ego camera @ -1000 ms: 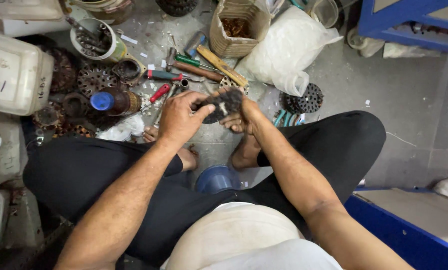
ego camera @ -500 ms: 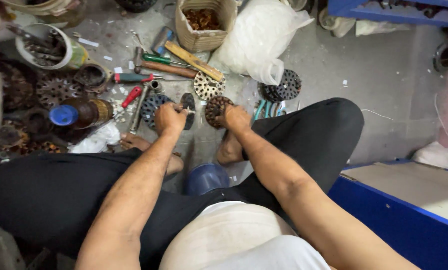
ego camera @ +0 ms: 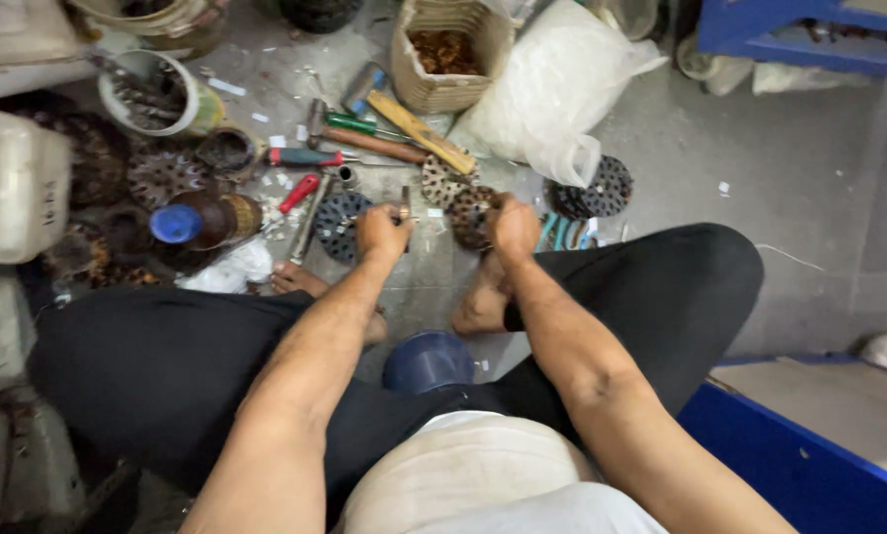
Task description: The person sits on the floor and assembles a motor stator by inserting small white rectangular pieces into the slots of a copper-wound stator core. The person retrieves the pieces from a nearby plastic container and places them into the stator one by one.
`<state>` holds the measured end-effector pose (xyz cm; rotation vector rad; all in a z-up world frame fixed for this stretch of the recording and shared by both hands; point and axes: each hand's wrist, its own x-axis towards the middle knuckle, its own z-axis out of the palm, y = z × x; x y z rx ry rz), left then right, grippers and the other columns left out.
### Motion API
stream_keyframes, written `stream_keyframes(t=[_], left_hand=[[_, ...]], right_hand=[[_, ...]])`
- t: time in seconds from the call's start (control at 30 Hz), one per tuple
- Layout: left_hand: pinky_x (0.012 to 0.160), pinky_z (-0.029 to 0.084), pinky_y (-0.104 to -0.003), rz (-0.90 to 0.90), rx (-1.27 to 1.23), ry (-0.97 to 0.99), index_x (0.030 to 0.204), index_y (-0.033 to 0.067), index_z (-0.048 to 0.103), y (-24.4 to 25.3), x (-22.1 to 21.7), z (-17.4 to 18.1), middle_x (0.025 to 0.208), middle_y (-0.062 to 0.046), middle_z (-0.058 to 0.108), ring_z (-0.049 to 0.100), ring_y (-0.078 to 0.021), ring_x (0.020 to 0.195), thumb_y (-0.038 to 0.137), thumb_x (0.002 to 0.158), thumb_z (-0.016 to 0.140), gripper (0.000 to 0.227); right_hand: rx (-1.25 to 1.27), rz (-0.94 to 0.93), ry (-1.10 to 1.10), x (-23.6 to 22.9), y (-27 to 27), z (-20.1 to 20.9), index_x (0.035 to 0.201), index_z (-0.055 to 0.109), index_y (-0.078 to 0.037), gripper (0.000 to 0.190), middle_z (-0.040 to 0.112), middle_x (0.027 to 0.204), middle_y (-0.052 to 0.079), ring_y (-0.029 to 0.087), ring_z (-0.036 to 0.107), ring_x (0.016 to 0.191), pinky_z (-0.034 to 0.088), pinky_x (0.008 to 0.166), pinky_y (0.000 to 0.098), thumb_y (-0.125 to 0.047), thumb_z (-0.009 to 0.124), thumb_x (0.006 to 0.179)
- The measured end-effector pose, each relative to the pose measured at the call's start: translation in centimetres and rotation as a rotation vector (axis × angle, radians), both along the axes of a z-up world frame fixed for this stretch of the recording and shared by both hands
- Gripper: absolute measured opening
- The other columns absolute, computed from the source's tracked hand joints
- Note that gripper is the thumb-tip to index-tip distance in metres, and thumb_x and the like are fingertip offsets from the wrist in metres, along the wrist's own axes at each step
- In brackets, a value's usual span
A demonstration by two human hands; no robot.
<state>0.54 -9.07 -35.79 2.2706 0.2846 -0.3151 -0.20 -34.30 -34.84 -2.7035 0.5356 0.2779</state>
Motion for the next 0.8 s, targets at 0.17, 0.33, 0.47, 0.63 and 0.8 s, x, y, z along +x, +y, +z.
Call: stream_keyframes(t=[0.17,0.33,0.47,0.63,0.8], left_hand=[[0.079,0.059,-0.046,0.084,0.121,0.018,0.087,0.0087,0.078,-1.4,1.4,-1.6,0.088,-0.016,0.075,0.074,-0.0355,0.083,0.027,0.08,0.078,0.019],[0.084,0.059,-0.05,0.088,0.114,0.149,0.093,0.0083,0.078,-2.1,2.3,2.2,0.095,-0.018,0.075,0.074,-0.0381,0.091,0.035,0.082,0.077,0.028],[0.088,0.059,-0.049,0.077,0.058,0.246,0.103,0.0074,0.076,-1.2,1.7,5.4,0.109,-0.019,0.074,0.072,-0.0369,0.102,0.039,0.082,0.078,0.038],[0.088,0.059,-0.049,0.035,0.1,0.312,0.109,0.0103,0.076,-1.7,0.4,5.6,0.115,-0.018,0.073,0.071,-0.0377,0.106,0.04,0.091,0.071,0.035],[0.089,0.059,-0.049,-0.008,0.11,0.287,0.108,0.0097,0.078,-2.0,-0.6,3.7,0.113,-0.018,0.075,0.073,-0.0365,0.106,0.028,0.088,0.073,0.027]], right_hand=[[-0.148,-0.094,-0.004,1.7,-1.8,-1.8,0.117,0.072,-0.014,0.038,0.073,0.108,0.02,0.042,0.07,0.098,0.056,0.081,0.056,-0.036,0.077,0.086],[-0.025,-0.237,0.082,2.7,-2.3,-1.4,0.126,0.065,-0.012,0.056,0.069,0.119,0.024,0.044,0.068,0.107,0.055,0.088,0.0548,-0.046,0.079,0.084],[-0.047,-0.091,0.014,3.2,-0.6,-1.0,0.121,0.068,-0.006,0.062,0.07,0.114,0.029,0.047,0.067,0.104,0.053,0.089,0.0545,-0.054,0.08,0.084],[0.331,0.156,0.204,2.8,2.2,-0.7,0.117,0.075,-0.003,0.042,0.078,0.104,0.022,0.039,0.074,0.09,0.056,0.079,0.0482,-0.039,0.068,0.096],[0.765,0.384,0.376,2.3,6.7,-1.1,0.127,0.063,-0.002,0.034,0.075,0.102,0.011,0.021,0.074,0.073,0.056,0.058,0.0333,-0.015,0.062,0.095]])
